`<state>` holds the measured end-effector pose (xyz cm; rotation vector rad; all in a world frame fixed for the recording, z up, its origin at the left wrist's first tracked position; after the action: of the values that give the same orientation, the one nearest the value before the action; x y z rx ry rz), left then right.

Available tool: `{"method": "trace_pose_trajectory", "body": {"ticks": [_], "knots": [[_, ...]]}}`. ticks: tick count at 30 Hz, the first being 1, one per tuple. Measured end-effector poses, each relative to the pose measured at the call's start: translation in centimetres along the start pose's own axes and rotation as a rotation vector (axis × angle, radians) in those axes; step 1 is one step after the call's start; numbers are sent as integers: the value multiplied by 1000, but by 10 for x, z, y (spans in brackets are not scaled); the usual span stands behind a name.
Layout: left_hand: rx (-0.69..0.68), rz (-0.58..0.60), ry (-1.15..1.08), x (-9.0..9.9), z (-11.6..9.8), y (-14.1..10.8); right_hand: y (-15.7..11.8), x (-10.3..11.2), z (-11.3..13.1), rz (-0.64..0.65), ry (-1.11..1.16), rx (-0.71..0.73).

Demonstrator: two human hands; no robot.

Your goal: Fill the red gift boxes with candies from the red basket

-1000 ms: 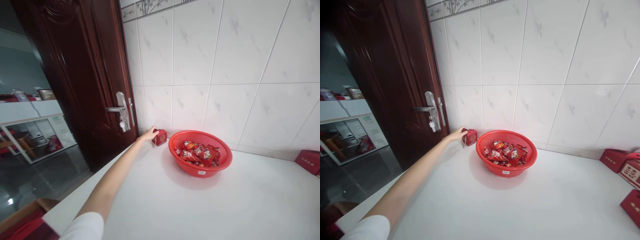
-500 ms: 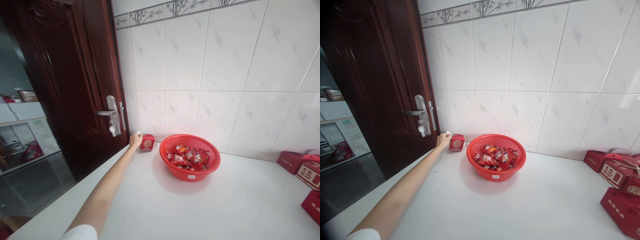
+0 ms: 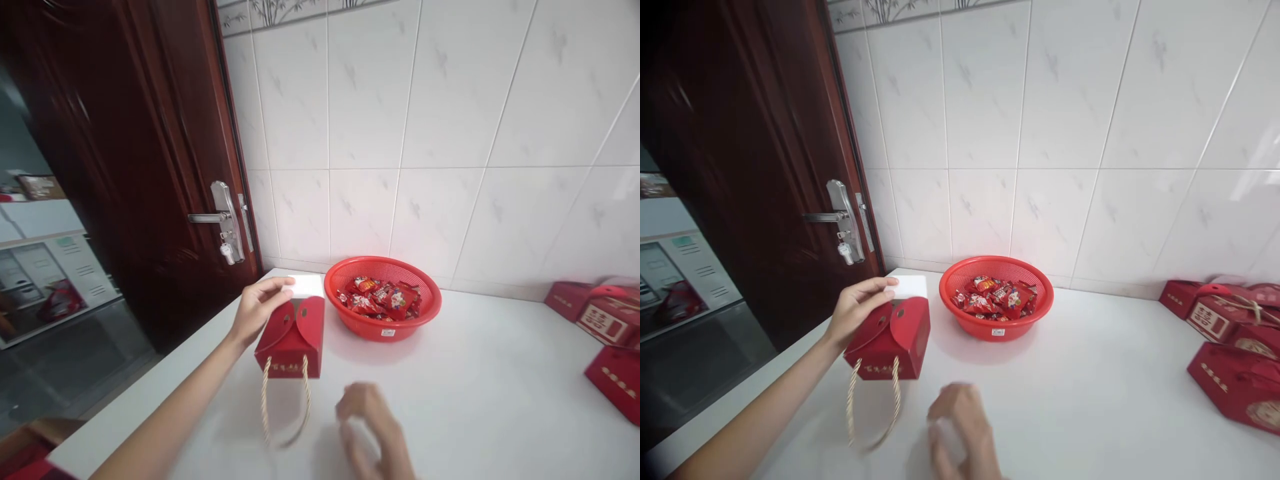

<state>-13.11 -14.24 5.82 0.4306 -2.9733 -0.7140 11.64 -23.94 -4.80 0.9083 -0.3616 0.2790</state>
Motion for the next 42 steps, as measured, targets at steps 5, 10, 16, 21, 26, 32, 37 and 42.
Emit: {"method": "trace_pose_trajectory", "body": {"ticks": [5, 10, 16, 21, 26, 32, 37, 42], "knots": [[25, 279, -83, -65, 7, -40, 14, 62, -16, -265, -192, -251], [135, 436, -155, -116, 25, -60, 6, 74, -17, -221, -251, -279], [322, 606, -280, -143, 36, -69, -3, 81, -38, -277, -232, -429], [342, 685, -235, -141, 42, -62, 1, 106, -41, -413, -129, -492], [335, 813, -102, -139, 56, -60, -4, 122, -54, -434, -141, -586], [360, 880, -23, -141, 70, -63, -2, 115, -61, -228, -463, -389], [314, 893, 38, -139, 66, -62, 0, 112, -49, -154, -517, -221], [330, 996, 89, -136, 68, -67, 4, 109, -40, -65, -499, -200]]}}
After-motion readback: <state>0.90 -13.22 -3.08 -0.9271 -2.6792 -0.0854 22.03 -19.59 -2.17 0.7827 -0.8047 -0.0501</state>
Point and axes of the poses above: each hand's wrist, its own y-axis towards the middle knuckle, its own x-axis out of the back of the hand, z = x × y, the point moved 6 cm from there along y, towards the middle knuckle, and after that the axes turned 9 degrees about -y, right-handed, at the moved point
